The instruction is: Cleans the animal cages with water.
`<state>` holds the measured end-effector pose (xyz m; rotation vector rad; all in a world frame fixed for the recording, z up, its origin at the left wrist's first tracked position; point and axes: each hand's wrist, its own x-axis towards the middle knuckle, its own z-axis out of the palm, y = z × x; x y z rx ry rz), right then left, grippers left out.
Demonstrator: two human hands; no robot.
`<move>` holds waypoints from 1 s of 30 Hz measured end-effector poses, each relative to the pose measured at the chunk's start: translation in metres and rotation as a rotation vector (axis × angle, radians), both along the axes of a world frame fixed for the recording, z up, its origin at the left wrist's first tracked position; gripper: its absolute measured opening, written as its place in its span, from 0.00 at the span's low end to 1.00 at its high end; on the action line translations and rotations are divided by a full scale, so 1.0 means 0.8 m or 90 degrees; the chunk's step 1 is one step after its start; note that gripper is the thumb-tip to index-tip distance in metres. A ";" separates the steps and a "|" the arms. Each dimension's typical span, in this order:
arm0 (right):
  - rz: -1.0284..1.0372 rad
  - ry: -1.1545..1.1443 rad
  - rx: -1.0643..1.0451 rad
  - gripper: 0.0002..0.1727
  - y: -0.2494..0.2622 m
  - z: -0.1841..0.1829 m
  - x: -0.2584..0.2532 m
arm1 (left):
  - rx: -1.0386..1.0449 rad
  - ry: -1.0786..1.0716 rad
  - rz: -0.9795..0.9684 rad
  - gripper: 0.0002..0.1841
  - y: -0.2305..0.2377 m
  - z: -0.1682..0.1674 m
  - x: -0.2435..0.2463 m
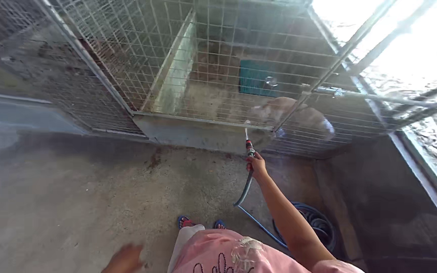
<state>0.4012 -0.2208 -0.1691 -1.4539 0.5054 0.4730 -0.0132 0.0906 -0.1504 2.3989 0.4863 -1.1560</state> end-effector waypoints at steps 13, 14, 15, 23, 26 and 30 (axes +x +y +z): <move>0.356 0.069 0.225 0.27 0.460 0.144 -0.141 | -0.801 -0.262 0.334 0.16 0.036 -0.040 0.174; 0.360 0.068 0.239 0.27 0.504 0.149 -0.153 | -0.819 -0.305 0.392 0.15 0.069 -0.034 0.158; 0.356 0.068 0.250 0.27 0.546 0.153 -0.163 | -0.821 -0.347 0.453 0.16 0.101 -0.025 0.141; 0.122 0.070 0.420 0.12 0.793 0.164 -0.190 | -0.286 -0.573 0.592 0.15 0.422 0.083 0.033; 0.063 0.072 0.449 0.11 0.830 0.169 -0.196 | -0.073 -0.563 0.411 0.21 0.519 0.102 0.026; 0.027 0.046 0.395 0.15 0.861 0.135 -0.174 | -0.081 -0.429 0.278 0.23 0.573 0.078 0.059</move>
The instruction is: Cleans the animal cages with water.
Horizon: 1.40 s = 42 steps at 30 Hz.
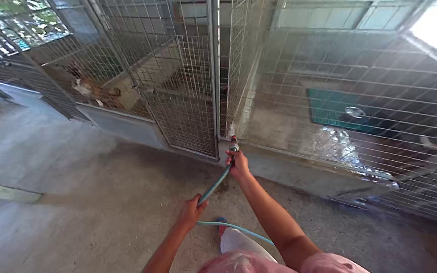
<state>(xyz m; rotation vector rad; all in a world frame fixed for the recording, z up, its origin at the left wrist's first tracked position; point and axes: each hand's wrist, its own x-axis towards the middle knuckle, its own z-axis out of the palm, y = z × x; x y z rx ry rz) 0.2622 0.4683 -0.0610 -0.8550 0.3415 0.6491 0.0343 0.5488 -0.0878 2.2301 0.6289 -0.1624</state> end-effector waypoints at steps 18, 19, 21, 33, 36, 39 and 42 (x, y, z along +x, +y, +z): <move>0.011 0.062 -0.284 0.17 0.189 -0.141 0.076 | -0.230 0.233 -0.259 0.24 0.228 -0.116 0.098; 0.016 0.065 -0.296 0.17 0.204 -0.150 0.068 | -0.230 0.250 -0.261 0.24 0.246 -0.120 0.092; 0.025 0.077 -0.327 0.17 0.233 -0.164 0.046 | -0.228 0.294 -0.276 0.25 0.280 -0.127 0.078; -0.133 0.168 -0.369 0.16 0.433 -0.217 -0.167 | -0.172 0.405 -0.359 0.27 0.516 -0.129 -0.093; -0.099 0.186 -0.356 0.18 0.484 -0.222 -0.214 | -0.138 0.419 -0.342 0.27 0.558 -0.124 -0.147; -0.029 0.168 -0.357 0.21 0.527 -0.220 -0.246 | -0.150 0.433 -0.312 0.28 0.584 -0.121 -0.190; 0.048 0.152 -0.370 0.24 0.563 -0.219 -0.269 | -0.168 0.439 -0.275 0.27 0.604 -0.125 -0.224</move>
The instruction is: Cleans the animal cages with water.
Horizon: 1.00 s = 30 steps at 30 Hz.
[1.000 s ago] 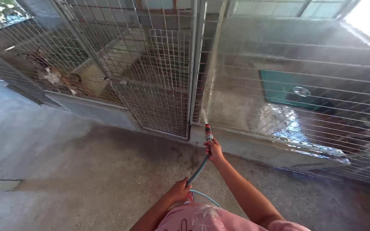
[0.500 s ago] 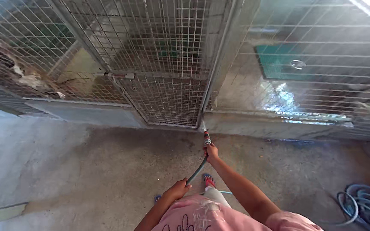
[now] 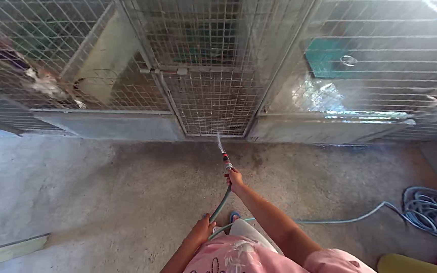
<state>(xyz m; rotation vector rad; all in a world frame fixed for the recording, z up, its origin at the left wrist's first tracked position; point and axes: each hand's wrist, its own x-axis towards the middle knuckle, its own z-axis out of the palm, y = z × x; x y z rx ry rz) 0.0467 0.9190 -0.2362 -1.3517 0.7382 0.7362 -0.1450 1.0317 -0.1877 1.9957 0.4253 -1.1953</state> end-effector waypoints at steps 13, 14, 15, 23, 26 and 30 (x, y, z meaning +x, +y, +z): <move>0.023 0.000 -0.030 0.22 -0.005 0.005 -0.039 | -0.118 -0.056 0.030 0.25 -0.012 -0.072 -0.051; 0.032 0.005 -0.028 0.22 -0.008 0.005 -0.040 | -0.116 -0.050 0.018 0.25 -0.015 -0.071 -0.051; 0.048 0.010 -0.026 0.22 -0.008 0.004 -0.041 | -0.116 -0.050 0.010 0.24 -0.018 -0.071 -0.051; 0.204 0.015 0.026 0.24 0.022 0.013 -0.050 | -0.164 -0.077 0.083 0.22 -0.033 -0.098 -0.078; 0.197 0.018 0.020 0.25 0.014 0.014 -0.046 | -0.163 -0.084 0.115 0.22 -0.040 -0.103 -0.077; 0.158 -0.015 -0.033 0.26 -0.030 0.008 -0.025 | -0.142 -0.080 0.207 0.26 -0.042 -0.092 -0.073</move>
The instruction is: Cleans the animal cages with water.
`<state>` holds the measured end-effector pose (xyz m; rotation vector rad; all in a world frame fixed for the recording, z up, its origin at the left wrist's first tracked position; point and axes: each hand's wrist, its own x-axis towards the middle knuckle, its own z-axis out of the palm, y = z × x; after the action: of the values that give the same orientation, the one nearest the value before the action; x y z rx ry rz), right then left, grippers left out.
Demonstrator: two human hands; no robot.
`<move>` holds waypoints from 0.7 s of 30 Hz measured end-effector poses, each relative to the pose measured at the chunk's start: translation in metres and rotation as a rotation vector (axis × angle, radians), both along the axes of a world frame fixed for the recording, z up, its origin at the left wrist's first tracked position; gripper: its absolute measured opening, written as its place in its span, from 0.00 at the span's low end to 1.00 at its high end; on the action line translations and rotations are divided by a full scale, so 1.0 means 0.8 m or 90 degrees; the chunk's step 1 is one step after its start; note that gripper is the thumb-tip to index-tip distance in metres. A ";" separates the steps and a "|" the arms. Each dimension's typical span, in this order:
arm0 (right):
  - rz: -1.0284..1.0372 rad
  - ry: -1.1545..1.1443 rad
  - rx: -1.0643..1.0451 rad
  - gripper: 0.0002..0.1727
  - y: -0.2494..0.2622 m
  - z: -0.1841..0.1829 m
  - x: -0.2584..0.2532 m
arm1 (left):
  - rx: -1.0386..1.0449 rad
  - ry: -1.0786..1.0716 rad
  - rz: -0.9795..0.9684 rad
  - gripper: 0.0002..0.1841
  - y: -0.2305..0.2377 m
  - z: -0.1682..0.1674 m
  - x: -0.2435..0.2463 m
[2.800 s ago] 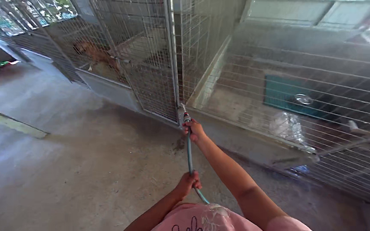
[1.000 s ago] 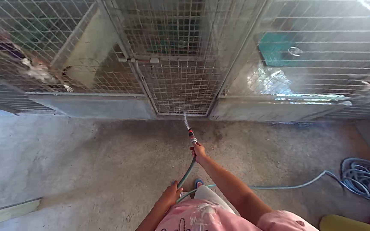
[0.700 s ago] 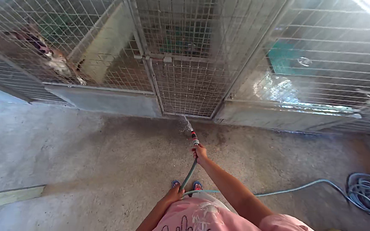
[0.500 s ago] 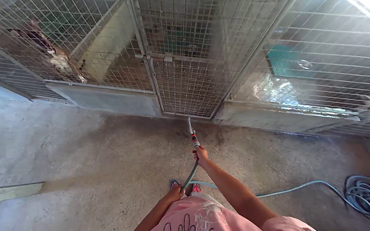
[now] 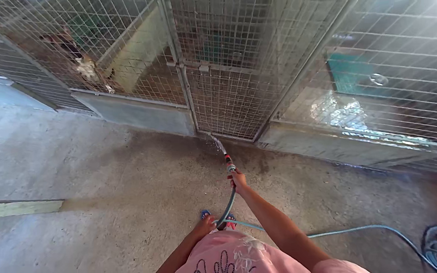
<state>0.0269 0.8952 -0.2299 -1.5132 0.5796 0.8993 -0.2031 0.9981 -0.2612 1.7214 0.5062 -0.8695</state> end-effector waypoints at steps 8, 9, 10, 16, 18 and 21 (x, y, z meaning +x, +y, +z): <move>-0.050 -0.090 -0.077 0.25 -0.079 0.011 0.069 | 0.177 0.151 -0.016 0.26 0.068 -0.032 -0.071; -0.024 -0.099 -0.088 0.25 -0.078 0.014 0.075 | 0.192 0.173 -0.007 0.26 0.076 -0.031 -0.083; 0.013 -0.105 -0.096 0.25 -0.074 0.016 0.080 | 0.204 0.194 0.007 0.26 0.082 -0.029 -0.094; 0.215 -0.158 -0.093 0.28 0.007 0.044 0.101 | 0.197 0.212 0.150 0.24 0.095 -0.025 -0.118; 0.282 -0.180 -0.088 0.30 0.050 0.058 0.106 | 0.170 0.198 0.176 0.24 0.095 -0.032 -0.121; 0.367 -0.207 -0.083 0.31 0.122 0.070 0.118 | 0.135 0.188 0.154 0.24 0.104 -0.041 -0.119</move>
<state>0.1217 0.9925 -0.1736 -1.9415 -0.0478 1.0260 -0.2981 1.0814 -0.2941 1.6833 1.0136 -0.9238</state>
